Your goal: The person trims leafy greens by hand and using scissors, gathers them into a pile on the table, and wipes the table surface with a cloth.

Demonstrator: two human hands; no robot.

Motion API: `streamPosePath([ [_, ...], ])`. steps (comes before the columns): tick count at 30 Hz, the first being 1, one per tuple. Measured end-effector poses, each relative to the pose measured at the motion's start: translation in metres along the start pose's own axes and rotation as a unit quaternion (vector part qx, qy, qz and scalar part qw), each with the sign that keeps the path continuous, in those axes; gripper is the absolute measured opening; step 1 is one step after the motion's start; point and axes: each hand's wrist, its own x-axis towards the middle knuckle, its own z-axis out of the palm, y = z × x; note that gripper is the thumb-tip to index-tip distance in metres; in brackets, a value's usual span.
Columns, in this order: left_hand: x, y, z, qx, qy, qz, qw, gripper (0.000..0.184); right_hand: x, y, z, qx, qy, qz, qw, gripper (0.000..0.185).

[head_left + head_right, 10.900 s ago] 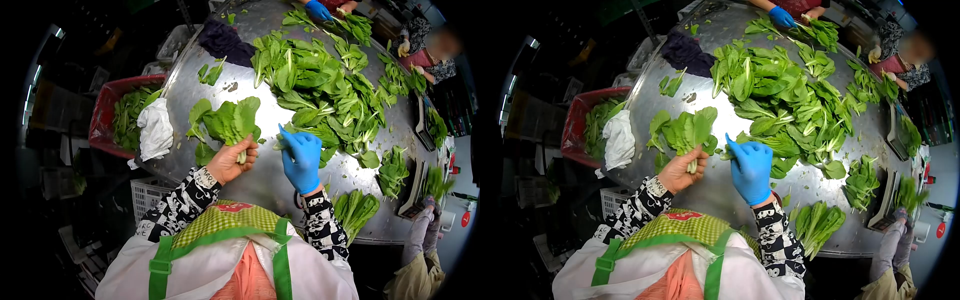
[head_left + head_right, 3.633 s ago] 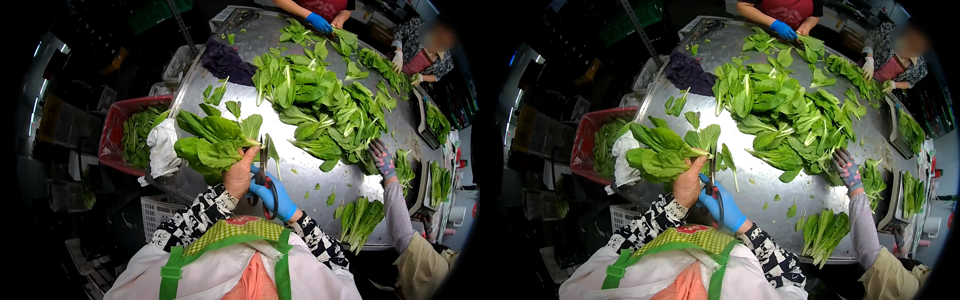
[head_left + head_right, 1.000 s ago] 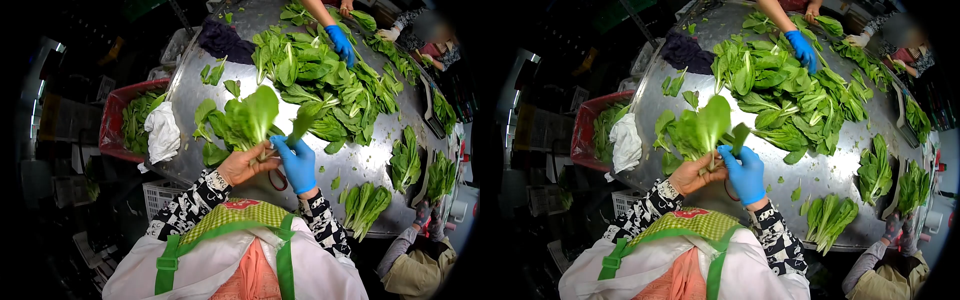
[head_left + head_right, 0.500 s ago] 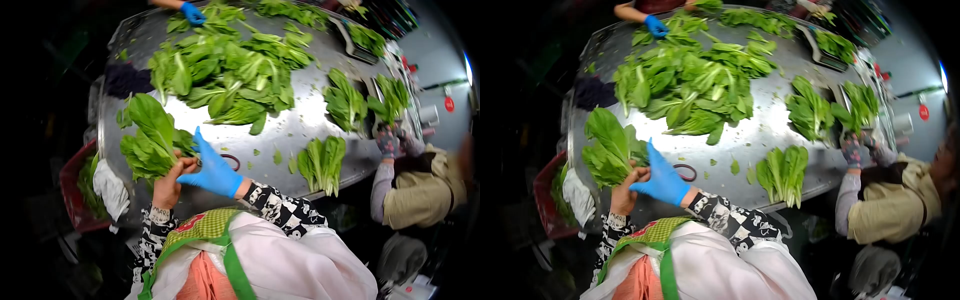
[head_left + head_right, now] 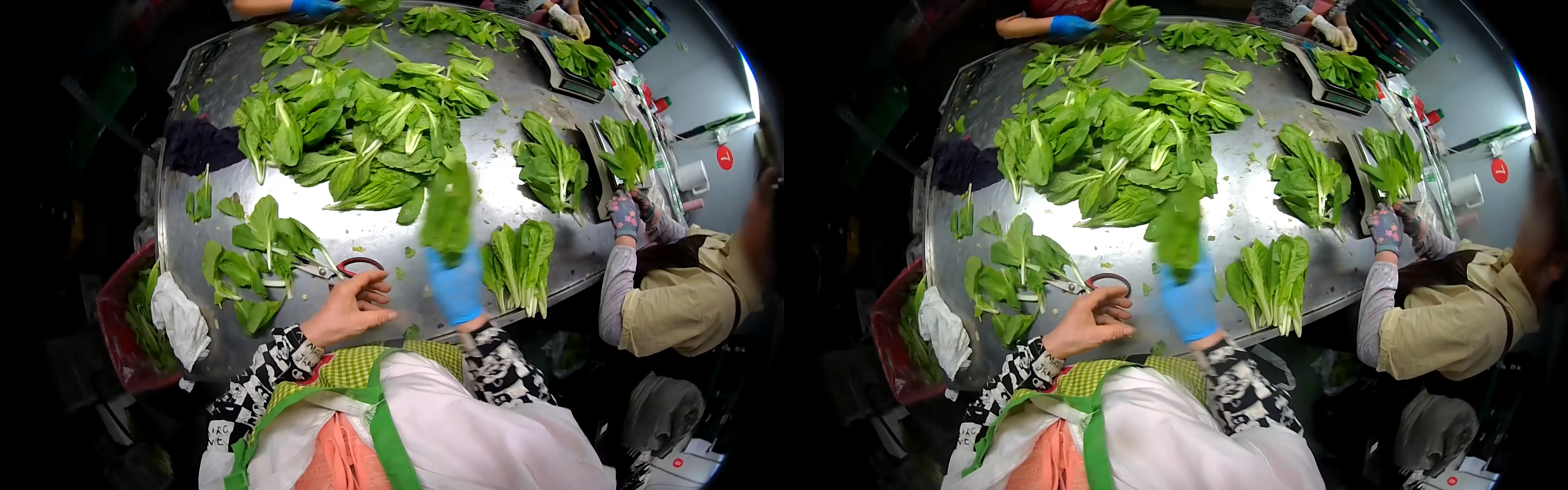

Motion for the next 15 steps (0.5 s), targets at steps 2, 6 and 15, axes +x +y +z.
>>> streamPosePath([
  [2,-0.005,-0.011,-0.003,0.009,0.043,0.017,0.999,0.045,0.011,0.023,-0.043,-0.084,0.059,-0.026,0.994,0.045],
  [6,-0.004,-0.020,-0.013,0.065,0.098,0.005,0.993,0.033,0.021,0.061,-0.127,-0.398,0.123,-0.042,0.908,0.070],
  [15,-0.007,-0.040,-0.014,0.038,0.078,-0.024,0.996,0.030,0.016,0.067,-0.134,-0.664,0.081,-0.060,0.741,0.088],
])
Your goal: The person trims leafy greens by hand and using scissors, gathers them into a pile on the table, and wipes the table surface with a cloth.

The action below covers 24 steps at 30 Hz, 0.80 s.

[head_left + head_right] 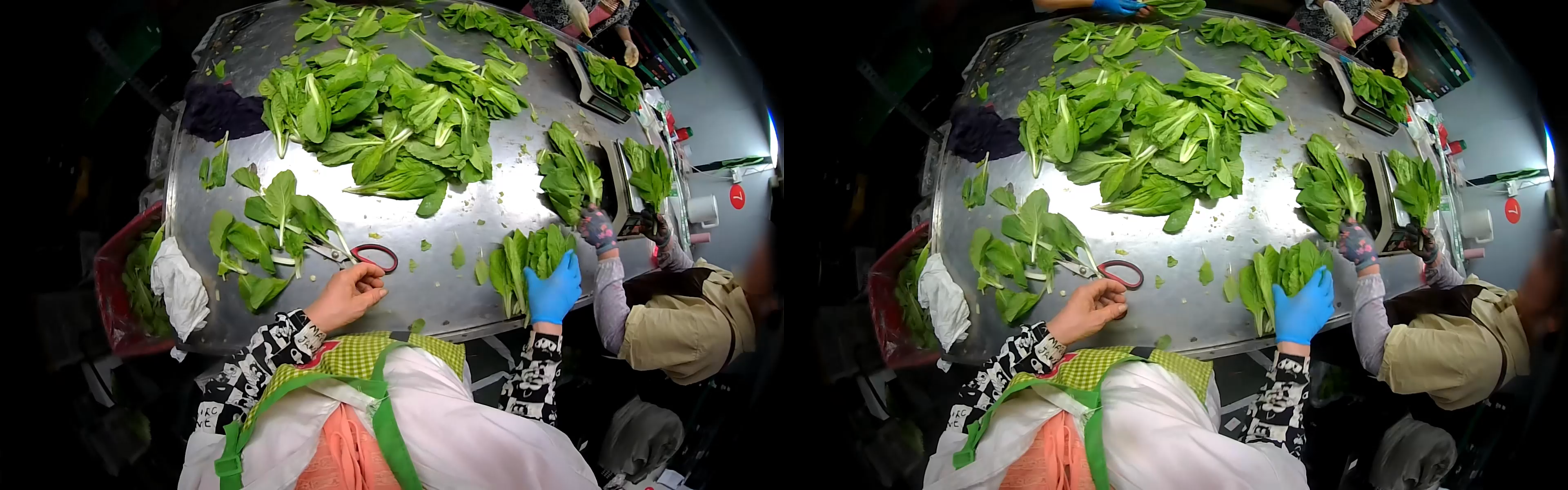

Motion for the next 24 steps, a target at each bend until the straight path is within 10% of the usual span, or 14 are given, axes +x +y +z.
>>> streamPosePath([
  [3,0.001,0.001,0.002,-0.007,0.012,-0.011,1.000,0.029,-0.003,-0.032,0.005,0.288,0.014,-0.039,0.957,0.080],
  [9,-0.004,0.000,0.004,0.003,0.016,0.004,1.000,0.028,-0.014,-0.106,0.023,0.160,-0.270,0.021,0.949,0.056],
  [14,-0.011,-0.012,-0.002,0.055,0.059,0.020,0.997,0.023,-0.018,-0.139,0.057,0.262,-0.167,-0.019,0.950,0.017],
  [19,-0.029,0.010,-0.021,0.066,0.084,-0.008,0.994,0.028,0.001,-0.156,0.036,0.375,-0.248,-0.069,0.891,0.015],
  [21,-0.041,0.007,-0.033,0.347,0.331,0.120,0.869,0.047,0.003,-0.175,0.027,0.431,-0.275,-0.073,0.856,0.016],
  [24,-0.063,-0.001,-0.054,0.415,0.399,0.016,0.818,0.057,0.010,-0.207,0.015,0.540,-0.365,-0.073,0.755,0.021],
])
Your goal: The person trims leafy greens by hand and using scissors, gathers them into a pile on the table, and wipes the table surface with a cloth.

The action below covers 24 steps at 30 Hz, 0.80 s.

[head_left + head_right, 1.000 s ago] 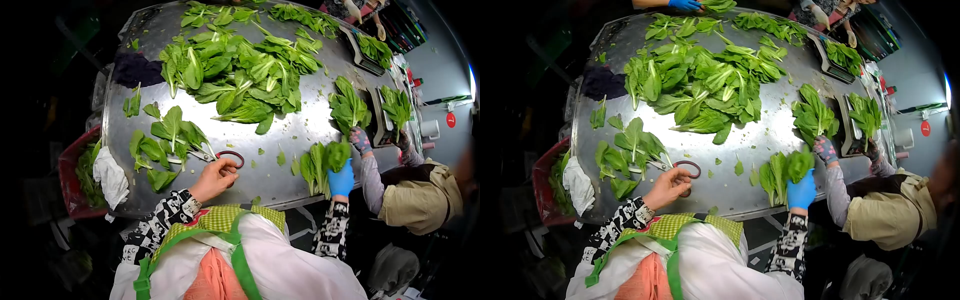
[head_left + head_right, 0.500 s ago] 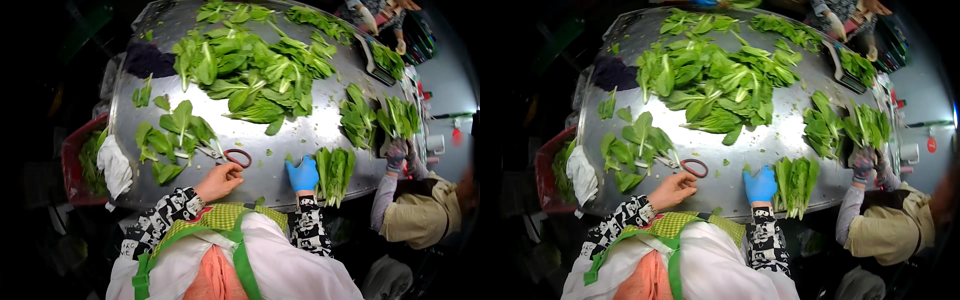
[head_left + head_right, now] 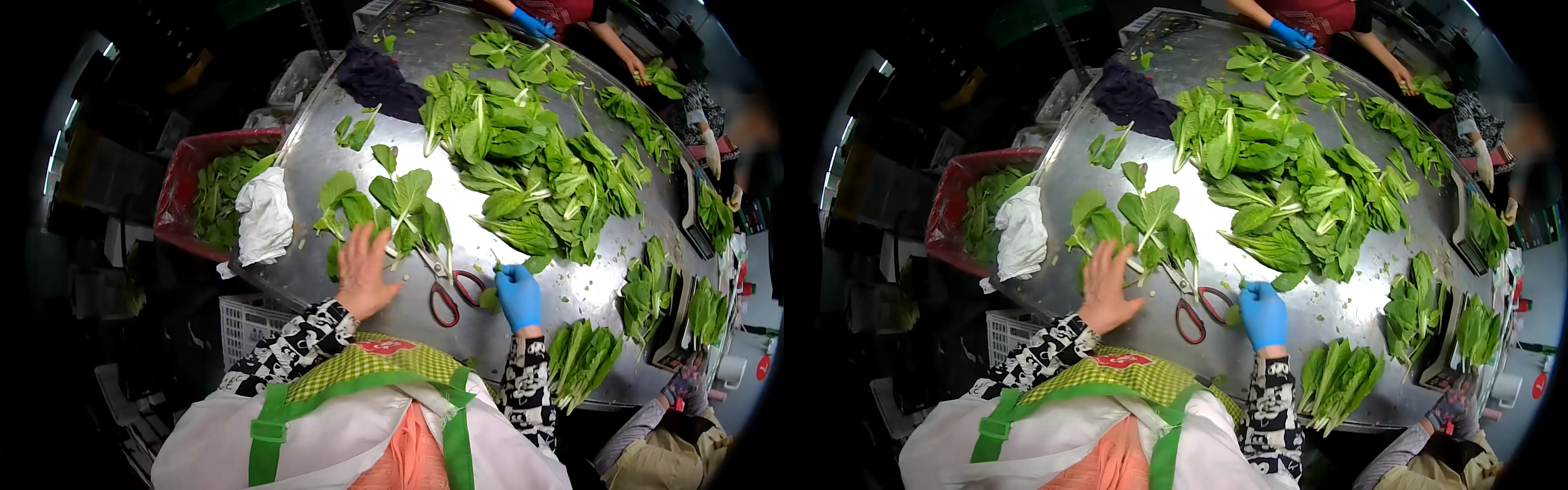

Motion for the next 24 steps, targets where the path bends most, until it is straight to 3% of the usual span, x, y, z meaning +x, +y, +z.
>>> streamPosePath([
  [2,-0.005,-0.019,-0.004,0.056,0.014,-0.036,0.998,0.062,0.017,-0.010,0.017,-0.028,-0.011,-0.031,0.999,0.022],
  [5,-0.020,-0.056,0.006,0.100,0.040,-0.028,0.994,0.054,0.039,-0.026,0.049,-0.107,-0.055,-0.066,0.991,0.028],
  [7,-0.022,-0.073,0.012,0.035,0.048,-0.029,0.998,0.036,0.045,-0.042,0.070,-0.189,-0.075,-0.077,0.976,0.044],
  [8,-0.019,-0.076,0.012,0.017,0.097,-0.007,0.995,0.019,0.044,-0.056,0.075,-0.209,-0.078,-0.083,0.971,0.044],
  [13,0.009,-0.093,0.005,-0.021,0.146,-0.085,0.985,0.015,0.064,-0.069,0.116,-0.258,-0.058,-0.138,0.954,0.035],
  [15,0.025,-0.095,0.000,0.035,0.231,-0.077,0.969,0.015,0.079,-0.075,0.123,-0.248,-0.090,-0.128,0.956,0.035],
  [16,0.030,-0.105,0.001,0.047,0.208,-0.086,0.973,0.031,0.086,-0.080,0.123,-0.227,-0.100,-0.117,0.961,0.036],
  [17,0.036,-0.109,0.010,0.047,0.214,-0.085,0.972,0.031,0.091,-0.085,0.124,-0.227,-0.098,-0.123,0.961,0.036],
  [19,0.052,-0.119,0.034,-0.032,0.289,-0.182,0.939,0.059,0.107,-0.090,0.132,-0.205,-0.086,-0.132,0.966,0.038],
  [20,0.057,-0.131,0.041,-0.104,0.199,-0.205,0.953,0.080,0.113,-0.092,0.139,-0.198,-0.094,-0.139,0.966,0.038],
  [23,0.072,-0.100,0.055,-0.086,0.146,-0.192,0.967,0.080,0.122,-0.099,0.171,-0.184,-0.151,-0.185,0.954,0.035],
  [24,0.076,-0.091,0.062,-0.171,0.141,-0.173,0.960,0.080,0.118,-0.107,0.178,-0.163,-0.189,-0.215,0.944,0.034],
])
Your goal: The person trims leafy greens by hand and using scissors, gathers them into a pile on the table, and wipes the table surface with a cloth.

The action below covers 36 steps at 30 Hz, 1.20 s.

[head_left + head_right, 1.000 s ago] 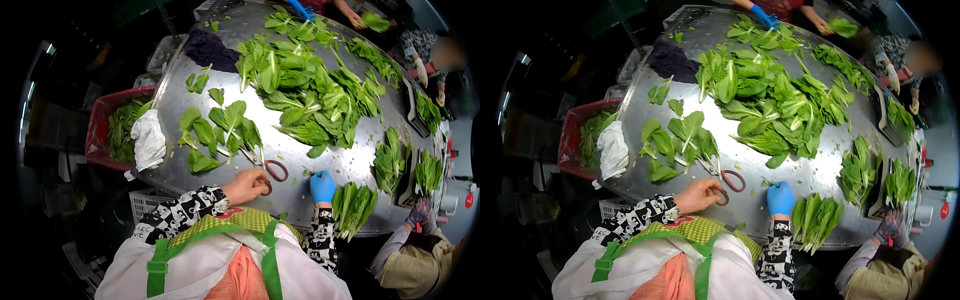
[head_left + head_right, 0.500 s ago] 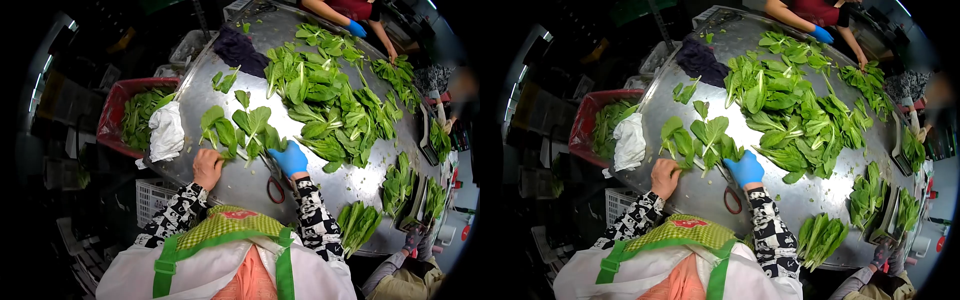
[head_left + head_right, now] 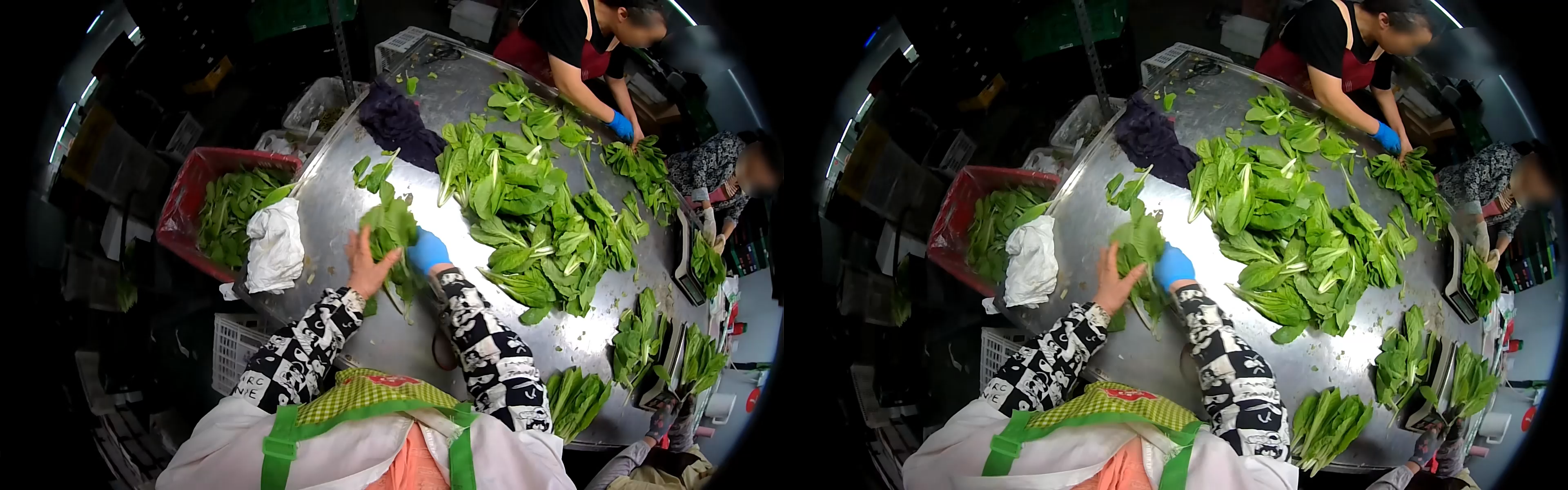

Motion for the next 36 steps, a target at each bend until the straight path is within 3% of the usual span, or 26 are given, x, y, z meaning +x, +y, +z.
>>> streamPosePath([
  [1,0.001,0.004,0.007,-0.084,-0.022,0.005,0.996,0.080,0.002,-0.010,0.005,0.021,-0.029,-0.041,0.999,0.034],
  [2,0.007,0.005,0.010,-0.251,-0.056,-0.019,0.966,0.075,0.009,-0.015,0.016,0.035,-0.073,-0.029,0.996,0.031],
  [3,0.010,0.013,0.009,-0.251,-0.054,-0.018,0.966,0.075,0.017,-0.016,0.026,0.050,-0.117,-0.017,0.992,0.029],
  [5,0.008,0.031,0.000,-0.418,-0.024,-0.092,0.903,0.069,0.005,-0.041,0.009,0.036,-0.144,-0.069,0.987,0.024],
  [8,0.007,0.030,-0.008,-0.431,0.023,-0.078,0.899,0.055,-0.015,-0.050,0.005,0.239,-0.148,-0.065,0.957,0.028],
  [10,0.010,0.037,-0.009,-0.460,0.088,-0.068,0.881,0.038,-0.028,-0.061,-0.007,0.271,-0.134,-0.089,0.949,0.033],
  [12,0.011,0.044,-0.020,-0.480,0.103,-0.106,0.865,0.035,-0.039,-0.069,-0.014,0.339,-0.119,-0.130,0.924,0.047],
  [14,0.015,0.040,-0.028,-0.525,0.131,-0.160,0.826,0.026,-0.054,-0.071,-0.020,0.330,-0.114,-0.138,0.927,0.045],
  [17,0.027,0.055,-0.066,-0.561,0.131,-0.236,0.783,0.029,-0.081,-0.083,-0.046,0.318,-0.069,-0.166,0.931,0.044],
  [19,0.042,0.051,-0.100,-0.562,0.179,-0.214,0.779,0.024,-0.104,-0.074,-0.060,0.318,-0.039,-0.173,0.931,0.044],
  [21,0.062,0.025,-0.150,-0.543,0.193,-0.157,0.802,0.035,-0.126,-0.051,-0.072,0.167,-0.008,-0.106,0.980,0.045],
  [24,0.087,0.004,-0.231,-0.488,0.290,-0.091,0.818,0.028,-0.162,0.001,-0.067,0.075,0.005,0.009,0.997,0.047],
  [27,0.092,0.001,-0.276,-0.438,0.349,-0.035,0.828,0.022,-0.196,0.028,-0.058,-0.056,0.033,-0.010,0.998,0.063],
  [29,0.081,0.008,-0.262,-0.425,0.345,-0.037,0.836,0.021,-0.211,0.031,-0.048,-0.119,0.037,-0.003,0.992,0.066],
  [32,0.050,0.019,-0.213,-0.326,0.164,-0.058,0.929,0.014,-0.214,0.036,-0.025,-0.203,0.078,0.009,0.976,0.067],
  [35,0.022,0.023,-0.141,-0.229,0.024,-0.108,0.967,0.014,-0.207,0.028,-0.019,-0.205,0.138,0.024,0.969,0.061],
  [36,0.015,0.027,-0.115,-0.230,0.021,-0.024,0.973,0.016,-0.205,0.022,-0.021,-0.195,0.153,0.002,0.969,0.058],
])
